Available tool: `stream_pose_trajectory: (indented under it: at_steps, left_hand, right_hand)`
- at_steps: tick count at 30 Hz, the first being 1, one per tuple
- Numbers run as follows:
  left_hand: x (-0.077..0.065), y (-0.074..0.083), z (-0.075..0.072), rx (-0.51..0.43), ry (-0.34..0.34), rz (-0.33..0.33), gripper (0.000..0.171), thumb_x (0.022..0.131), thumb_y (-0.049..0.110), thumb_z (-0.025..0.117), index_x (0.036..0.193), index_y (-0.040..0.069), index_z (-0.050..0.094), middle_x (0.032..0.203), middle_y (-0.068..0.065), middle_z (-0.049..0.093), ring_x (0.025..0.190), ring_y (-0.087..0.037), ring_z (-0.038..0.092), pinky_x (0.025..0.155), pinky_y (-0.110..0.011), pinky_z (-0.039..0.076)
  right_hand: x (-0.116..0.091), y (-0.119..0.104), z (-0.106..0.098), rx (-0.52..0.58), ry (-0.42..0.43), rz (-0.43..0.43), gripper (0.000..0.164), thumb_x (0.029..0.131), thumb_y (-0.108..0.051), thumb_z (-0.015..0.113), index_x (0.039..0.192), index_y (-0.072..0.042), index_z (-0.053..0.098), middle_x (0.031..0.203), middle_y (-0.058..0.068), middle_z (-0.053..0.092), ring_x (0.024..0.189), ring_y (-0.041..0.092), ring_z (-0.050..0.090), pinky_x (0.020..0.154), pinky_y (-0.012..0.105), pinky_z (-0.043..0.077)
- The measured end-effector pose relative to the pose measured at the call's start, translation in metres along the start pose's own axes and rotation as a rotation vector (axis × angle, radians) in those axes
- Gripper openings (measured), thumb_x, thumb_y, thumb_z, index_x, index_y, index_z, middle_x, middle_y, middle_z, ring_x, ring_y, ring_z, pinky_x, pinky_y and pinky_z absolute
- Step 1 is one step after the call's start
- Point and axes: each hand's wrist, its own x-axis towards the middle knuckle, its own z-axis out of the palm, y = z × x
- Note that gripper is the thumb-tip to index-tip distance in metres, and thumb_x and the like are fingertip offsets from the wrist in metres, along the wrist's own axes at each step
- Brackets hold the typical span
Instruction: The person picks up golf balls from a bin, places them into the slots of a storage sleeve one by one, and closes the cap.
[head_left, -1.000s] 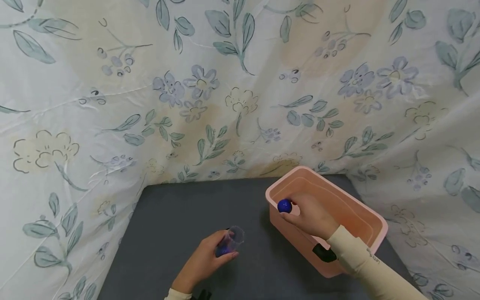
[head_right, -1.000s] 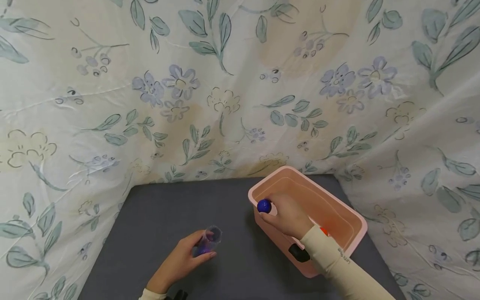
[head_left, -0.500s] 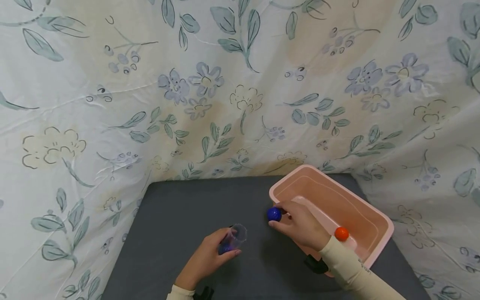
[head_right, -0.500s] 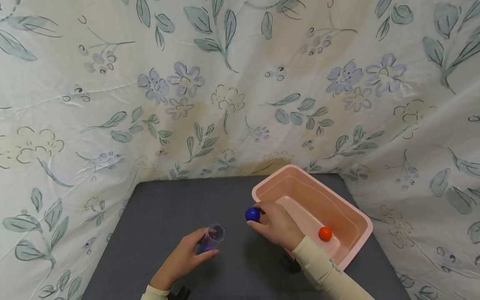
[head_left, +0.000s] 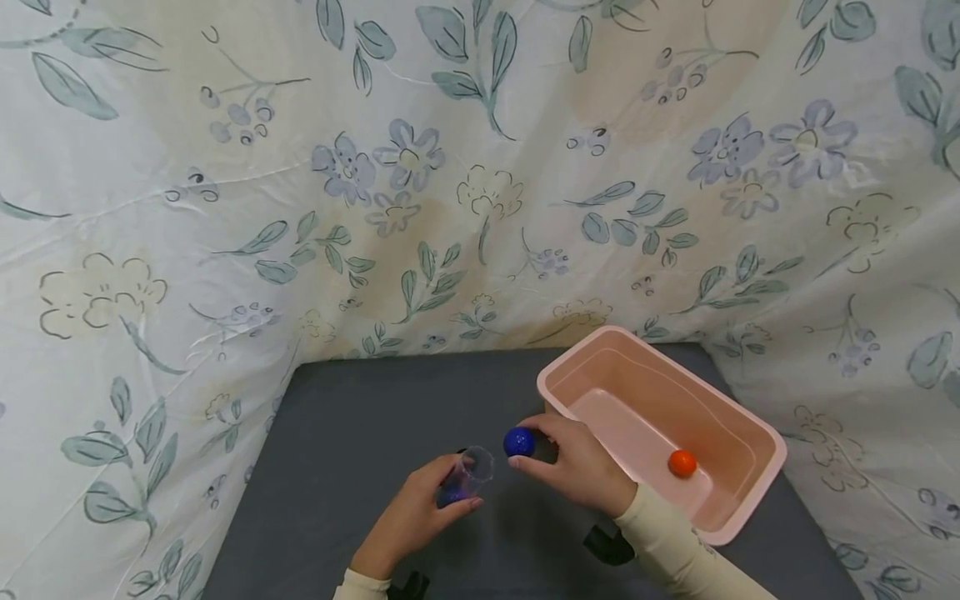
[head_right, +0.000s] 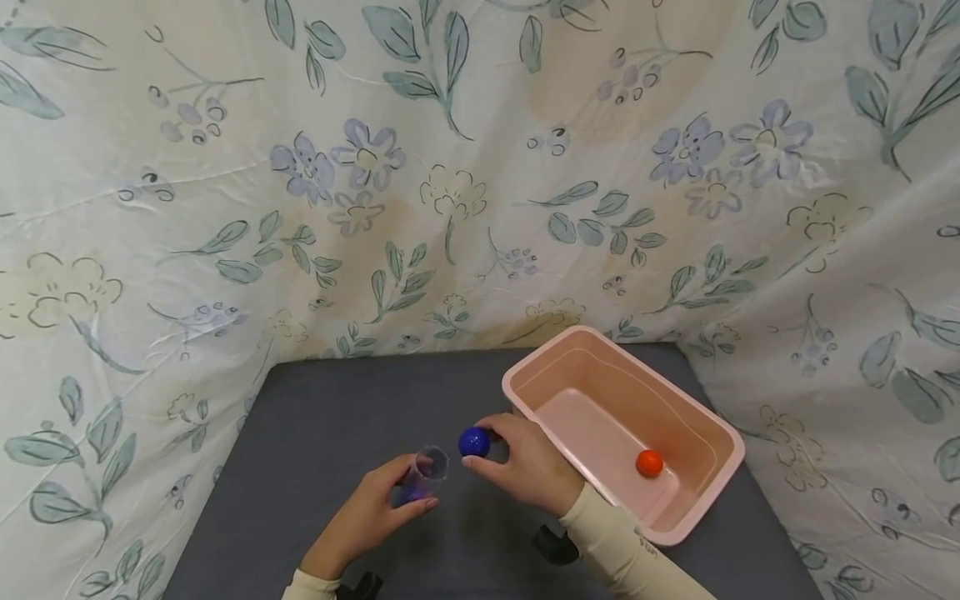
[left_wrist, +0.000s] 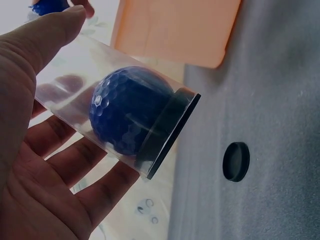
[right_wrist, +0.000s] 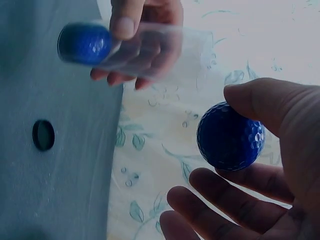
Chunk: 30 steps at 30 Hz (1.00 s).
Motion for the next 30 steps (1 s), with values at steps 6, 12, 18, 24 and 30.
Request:
stream_pose_trajectory:
  at_steps: [6,12,18,24,30]
  left_hand:
    - [0.002,0.000,0.000,-0.013,-0.013,0.016,0.047,0.096,0.049,0.071,0.133,0.021,0.061,0.115,0.007,0.068,0.094,-0.001,0.062,0.081,-0.027,0.058]
    - [0.003,0.000,0.002,-0.022,-0.018,0.020,0.045,0.096,0.048,0.071,0.132,0.022,0.061,0.115,0.008,0.067,0.093,0.000,0.061,0.080,-0.027,0.057]
    - [0.002,0.001,0.004,-0.024,-0.020,0.032,0.044,0.096,0.049,0.071,0.132,0.025,0.061,0.118,0.011,0.067,0.097,-0.001,0.063,0.084,-0.028,0.059]
    - [0.001,0.004,0.003,-0.037,-0.036,0.023,0.049,0.097,0.049,0.070,0.139,0.027,0.059,0.129,0.009,0.067,0.111,-0.006,0.066,0.092,-0.034,0.060]
    - [0.000,0.007,0.002,-0.036,-0.041,0.014,0.051,0.097,0.047,0.071,0.141,0.026,0.058,0.130,0.008,0.067,0.112,-0.008,0.066,0.093,-0.035,0.060]
  right_hand:
    - [-0.001,-0.005,0.009,-0.017,0.019,-0.035,0.042,0.090,-0.048,0.080,0.119,-0.019,0.072,0.107,-0.009,0.073,0.090,0.008,0.066,0.077,0.026,0.055]
    - [-0.003,-0.012,0.014,0.051,-0.007,-0.022,0.043,0.090,-0.051,0.078,0.120,-0.022,0.072,0.106,-0.012,0.073,0.090,0.001,0.067,0.077,0.026,0.058]
    - [-0.003,-0.017,0.021,0.161,-0.044,-0.033,0.041,0.092,-0.047,0.078,0.123,-0.022,0.071,0.110,-0.011,0.072,0.094,0.005,0.068,0.077,0.028,0.060]
    - [-0.003,-0.019,0.030,0.192,-0.089,-0.039,0.043,0.093,-0.049,0.076,0.126,-0.023,0.070,0.114,-0.010,0.072,0.097,0.007,0.069,0.077,0.025,0.059]
    - [-0.005,-0.017,0.034,0.208,-0.118,-0.017,0.050,0.095,-0.051,0.073,0.134,-0.020,0.068,0.119,-0.007,0.072,0.100,0.010,0.070,0.079,0.028,0.060]
